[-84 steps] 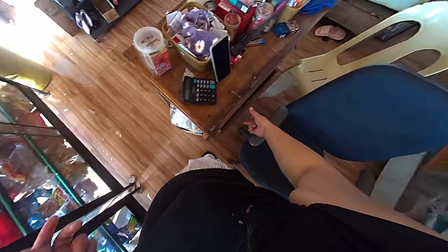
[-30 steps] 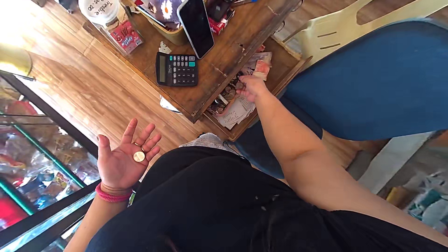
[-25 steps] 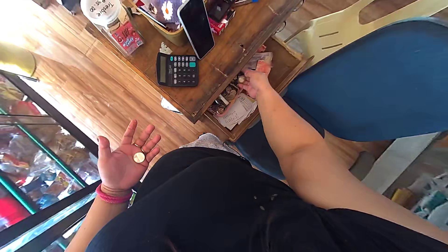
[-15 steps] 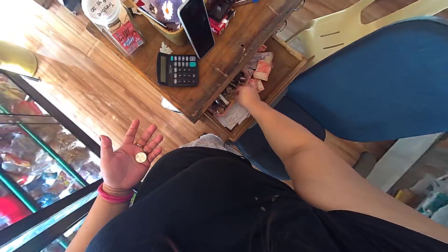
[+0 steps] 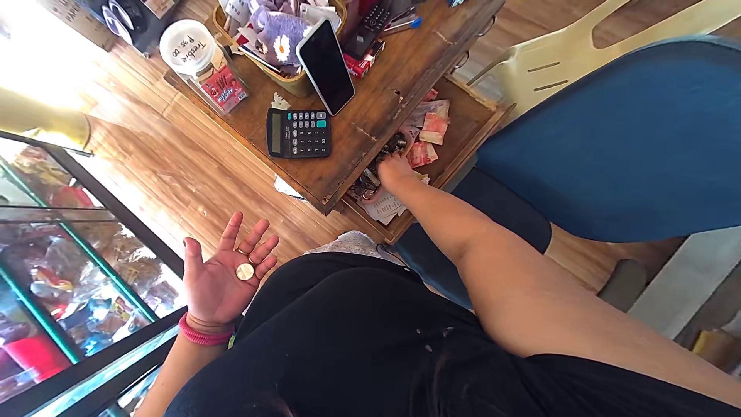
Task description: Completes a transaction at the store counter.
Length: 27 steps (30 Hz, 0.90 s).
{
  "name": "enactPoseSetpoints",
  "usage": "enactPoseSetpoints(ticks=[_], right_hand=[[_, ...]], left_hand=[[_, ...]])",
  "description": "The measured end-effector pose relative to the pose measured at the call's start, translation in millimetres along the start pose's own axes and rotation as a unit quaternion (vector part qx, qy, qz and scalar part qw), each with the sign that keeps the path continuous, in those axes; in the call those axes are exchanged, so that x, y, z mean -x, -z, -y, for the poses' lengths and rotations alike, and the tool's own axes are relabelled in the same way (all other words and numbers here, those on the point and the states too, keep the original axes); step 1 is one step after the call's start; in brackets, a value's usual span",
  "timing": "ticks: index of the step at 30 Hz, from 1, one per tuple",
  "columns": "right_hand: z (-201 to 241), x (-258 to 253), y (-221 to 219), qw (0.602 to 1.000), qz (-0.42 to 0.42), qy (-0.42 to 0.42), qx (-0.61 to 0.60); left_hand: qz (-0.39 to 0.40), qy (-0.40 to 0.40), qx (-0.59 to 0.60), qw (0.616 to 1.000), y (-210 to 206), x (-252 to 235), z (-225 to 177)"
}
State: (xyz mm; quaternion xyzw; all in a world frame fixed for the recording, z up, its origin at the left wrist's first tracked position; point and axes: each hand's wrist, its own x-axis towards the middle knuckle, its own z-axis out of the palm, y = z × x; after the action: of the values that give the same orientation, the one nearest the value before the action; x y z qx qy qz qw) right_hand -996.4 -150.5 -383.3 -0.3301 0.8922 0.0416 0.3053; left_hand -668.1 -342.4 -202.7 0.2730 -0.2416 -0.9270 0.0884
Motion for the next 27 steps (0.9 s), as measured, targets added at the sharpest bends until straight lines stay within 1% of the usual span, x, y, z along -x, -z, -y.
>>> enactPoseSetpoints(ticks=[1,6,7,8,9,10,12,13,14,15,16,17,19,21,24,27], right_hand=[[0.0,0.2,0.4,1.0,0.0,-0.007,-0.021],[-1.3,-5.9,8.6,0.995,0.06,-0.05,-0.066],[-5.2,-8.6,10.3,0.992,0.054,-0.055,-0.105],[-12.2,-12.2,10.9,0.983,0.036,-0.06,-0.171],[-20.9,-16.2,10.6,0.961,0.006,-0.071,-0.266],[-29.0,-19.3,12.2,0.927,-0.025,-0.09,-0.364],[-43.0,-27.1,14.7,0.838,-0.071,-0.13,-0.526],[-47.3,-29.4,18.5,0.801,-0.076,-0.152,-0.574],[-50.6,-32.9,21.9,0.786,-0.078,-0.173,-0.588],[-52.8,-37.1,25.1,0.792,-0.082,-0.196,-0.573],[-52.7,-40.8,29.2,0.811,-0.088,-0.22,-0.535],[-52.1,-43.0,34.1,0.841,-0.09,-0.235,-0.478],[-48.9,-44.5,38.5,0.894,-0.087,-0.238,-0.37],[-40.6,-40.6,40.7,0.928,-0.072,-0.235,-0.279],[-30.9,-36.8,39.8,0.946,-0.044,-0.23,-0.224],[-33.4,-37.5,37.4,0.941,-0.061,-0.225,-0.244]], left_hand=[[-0.003,-0.006,-0.009,1.0,0.0,1.2,0.0],[-0.001,-0.016,0.006,1.0,2.4,4.1,1.8],[0.0,-0.017,0.009,1.0,2.3,4.4,2.1],[0.0,-0.017,0.012,1.0,2.3,4.8,2.4],[0.0,-0.018,0.013,1.0,1.8,5.2,2.8],[0.0,-0.018,0.013,1.0,1.3,5.6,3.1],[-0.002,-0.016,0.016,1.0,0.6,6.5,4.3],[-0.006,-0.016,0.019,1.0,0.8,6.9,5.2],[-0.011,-0.017,0.019,1.0,0.8,7.4,6.2],[-0.014,-0.017,0.018,1.0,0.6,8.1,7.1],[-0.016,-0.017,0.019,1.0,0.0,8.8,8.3],[-0.019,-0.018,0.02,0.999,-0.5,9.8,9.5],[-0.027,-0.022,0.021,0.999,-1.2,12.8,10.9],[-0.033,-0.027,0.021,0.999,-1.8,16.4,12.0],[-0.045,-0.036,0.017,0.998,-1.0,22.5,14.3],[-0.048,-0.044,0.02,0.998,-0.5,26.8,16.2]])
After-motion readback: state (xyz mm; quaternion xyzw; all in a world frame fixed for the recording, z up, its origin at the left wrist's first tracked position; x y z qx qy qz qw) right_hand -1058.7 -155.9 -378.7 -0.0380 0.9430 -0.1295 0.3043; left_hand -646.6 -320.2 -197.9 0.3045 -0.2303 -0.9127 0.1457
